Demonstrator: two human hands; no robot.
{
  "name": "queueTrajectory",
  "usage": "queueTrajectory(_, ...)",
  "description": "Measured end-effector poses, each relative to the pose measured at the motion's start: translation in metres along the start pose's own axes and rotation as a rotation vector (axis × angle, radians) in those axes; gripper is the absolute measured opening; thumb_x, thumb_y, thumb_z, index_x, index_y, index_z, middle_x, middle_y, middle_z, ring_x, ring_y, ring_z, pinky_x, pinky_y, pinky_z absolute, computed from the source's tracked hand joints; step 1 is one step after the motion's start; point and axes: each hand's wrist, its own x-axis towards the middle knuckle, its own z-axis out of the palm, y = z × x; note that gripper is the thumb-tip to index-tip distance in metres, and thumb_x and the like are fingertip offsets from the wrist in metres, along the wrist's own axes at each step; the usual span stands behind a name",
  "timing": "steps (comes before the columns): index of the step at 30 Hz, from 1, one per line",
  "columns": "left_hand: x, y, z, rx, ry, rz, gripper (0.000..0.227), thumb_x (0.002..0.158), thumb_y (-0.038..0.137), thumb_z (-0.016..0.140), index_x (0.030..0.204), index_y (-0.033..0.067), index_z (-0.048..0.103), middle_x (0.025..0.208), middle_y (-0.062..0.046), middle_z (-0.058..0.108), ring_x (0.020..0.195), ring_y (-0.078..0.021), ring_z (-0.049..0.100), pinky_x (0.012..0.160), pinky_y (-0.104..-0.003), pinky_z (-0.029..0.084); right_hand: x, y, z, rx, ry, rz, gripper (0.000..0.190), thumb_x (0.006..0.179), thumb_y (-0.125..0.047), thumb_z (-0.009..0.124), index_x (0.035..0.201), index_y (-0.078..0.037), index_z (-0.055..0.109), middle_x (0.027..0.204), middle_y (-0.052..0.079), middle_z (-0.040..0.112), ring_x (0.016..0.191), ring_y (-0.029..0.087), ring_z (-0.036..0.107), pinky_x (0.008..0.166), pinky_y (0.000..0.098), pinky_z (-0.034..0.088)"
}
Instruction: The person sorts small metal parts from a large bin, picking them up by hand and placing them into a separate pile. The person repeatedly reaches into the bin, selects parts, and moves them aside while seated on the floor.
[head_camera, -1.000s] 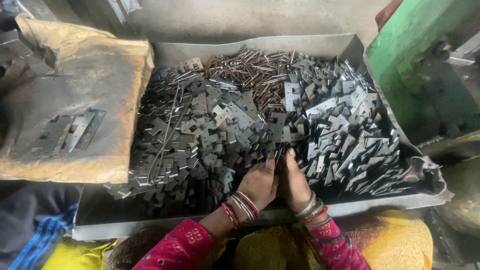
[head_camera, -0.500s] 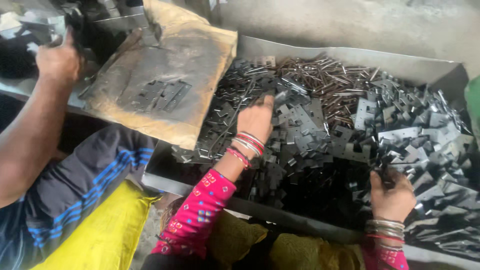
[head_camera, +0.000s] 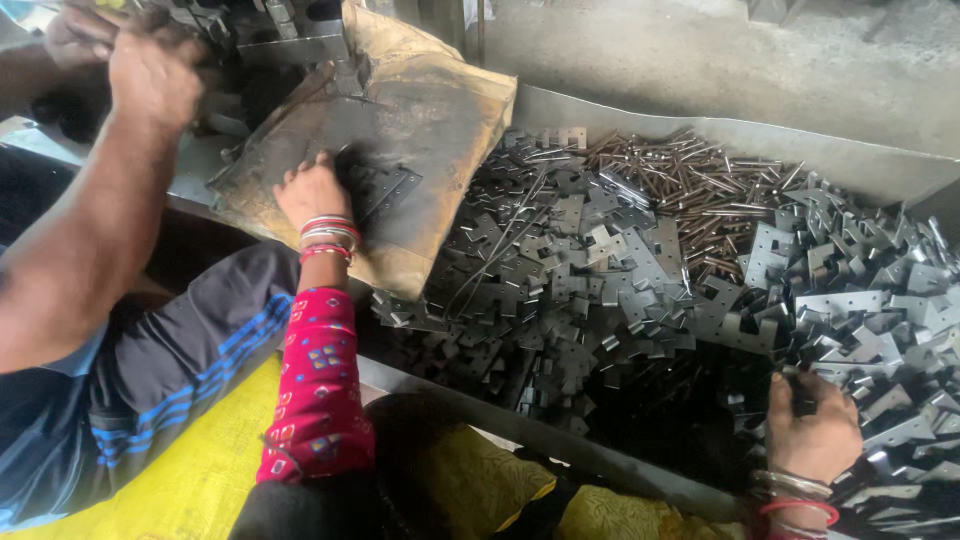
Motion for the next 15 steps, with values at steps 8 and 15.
queueTrajectory(8, -0.008, 0.056, -0.032, -0.106, 0.217, 0.028, 0.038, 0.095, 0.022, 0.062, 0.131, 0.0102, 0.064, 0.145, -0.019, 0.058, 0.114, -0.0331, 0.061, 0.096, -0.051, 0.042, 0.013, -0.026, -0.019, 0.083, -0.044, -0.014, 0.023, 0.102, -0.024, 0.081, 0.107, -0.003, 0.076, 0.096, 0.016, 0.073, 0.091, 0.031, 0.07, 0.088, 0.039, 0.056)
queueTrajectory(15, -0.095, 0.221, -0.105, -0.874, -0.192, 0.331, 0.015, 0.087, 0.021, 0.073, 0.1, 0.015, 0.075, 0.088, -0.016, 0.075, 0.083, -0.0372, 0.073, 0.075, -0.047, 0.057, 0.022, -0.067, -0.05, 0.984, -0.504, 0.333, 0.03, 0.089, -0.018, 0.081, 0.112, 0.0, 0.073, 0.098, 0.01, 0.07, 0.078, 0.017, 0.063, 0.068, 0.0312, 0.05)
